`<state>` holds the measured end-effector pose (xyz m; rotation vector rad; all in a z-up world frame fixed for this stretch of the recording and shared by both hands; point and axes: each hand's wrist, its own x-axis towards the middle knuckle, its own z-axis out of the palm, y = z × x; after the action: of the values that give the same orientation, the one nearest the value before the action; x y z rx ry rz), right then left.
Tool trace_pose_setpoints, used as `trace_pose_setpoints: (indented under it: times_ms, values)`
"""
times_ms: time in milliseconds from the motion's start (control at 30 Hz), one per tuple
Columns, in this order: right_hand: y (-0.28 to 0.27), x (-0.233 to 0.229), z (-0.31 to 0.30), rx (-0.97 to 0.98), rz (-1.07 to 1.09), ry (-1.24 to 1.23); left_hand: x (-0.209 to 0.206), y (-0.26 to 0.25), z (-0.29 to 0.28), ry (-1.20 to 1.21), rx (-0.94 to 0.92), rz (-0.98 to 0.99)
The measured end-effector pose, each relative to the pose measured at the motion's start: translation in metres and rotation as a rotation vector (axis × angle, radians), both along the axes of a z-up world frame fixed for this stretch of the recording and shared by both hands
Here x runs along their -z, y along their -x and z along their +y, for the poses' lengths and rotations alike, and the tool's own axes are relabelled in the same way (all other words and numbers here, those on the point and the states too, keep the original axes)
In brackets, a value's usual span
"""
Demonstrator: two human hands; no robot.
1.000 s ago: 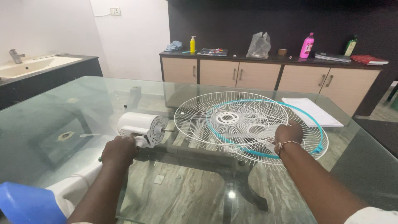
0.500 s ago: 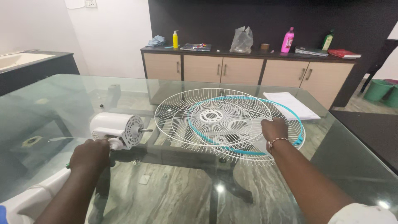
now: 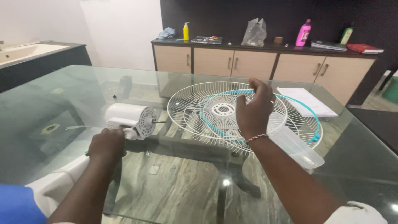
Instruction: The person disassembles a table fan on a glass table. They remove the front grille, unscrew the blade nut, remove the fan blades, and detach the motor housing from the stand using a screwdriver.
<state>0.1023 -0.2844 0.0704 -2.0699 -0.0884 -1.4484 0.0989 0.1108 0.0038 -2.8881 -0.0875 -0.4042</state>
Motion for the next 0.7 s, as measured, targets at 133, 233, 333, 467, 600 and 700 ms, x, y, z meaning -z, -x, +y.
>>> trace_pose_setpoints:
  times_ms: [133,233,333,467,600,700]
  values:
    - [0.022,-0.013,0.069,-0.261,-0.018,0.160,0.011,-0.010,0.006,0.021,-0.007,-0.037]
    - [0.030,-0.013,0.112,-0.478,0.010,0.299,0.014,-0.015,0.008,0.017,-0.006,-0.027]
    - [0.029,-0.005,0.142,-0.594,0.110,0.433,0.014,-0.015,0.013,0.004,0.076,-0.064]
    - [0.019,0.010,0.168,-0.662,0.185,0.497,0.000,-0.006,0.022,-0.125,0.154,-0.041]
    - [0.002,0.023,0.182,-0.591,0.207,0.535,-0.026,-0.001,0.029,-0.327,0.272,0.018]
    - [-0.004,0.029,0.182,-0.564,0.295,0.562,-0.035,0.005,0.034,-0.419,0.398,-0.017]
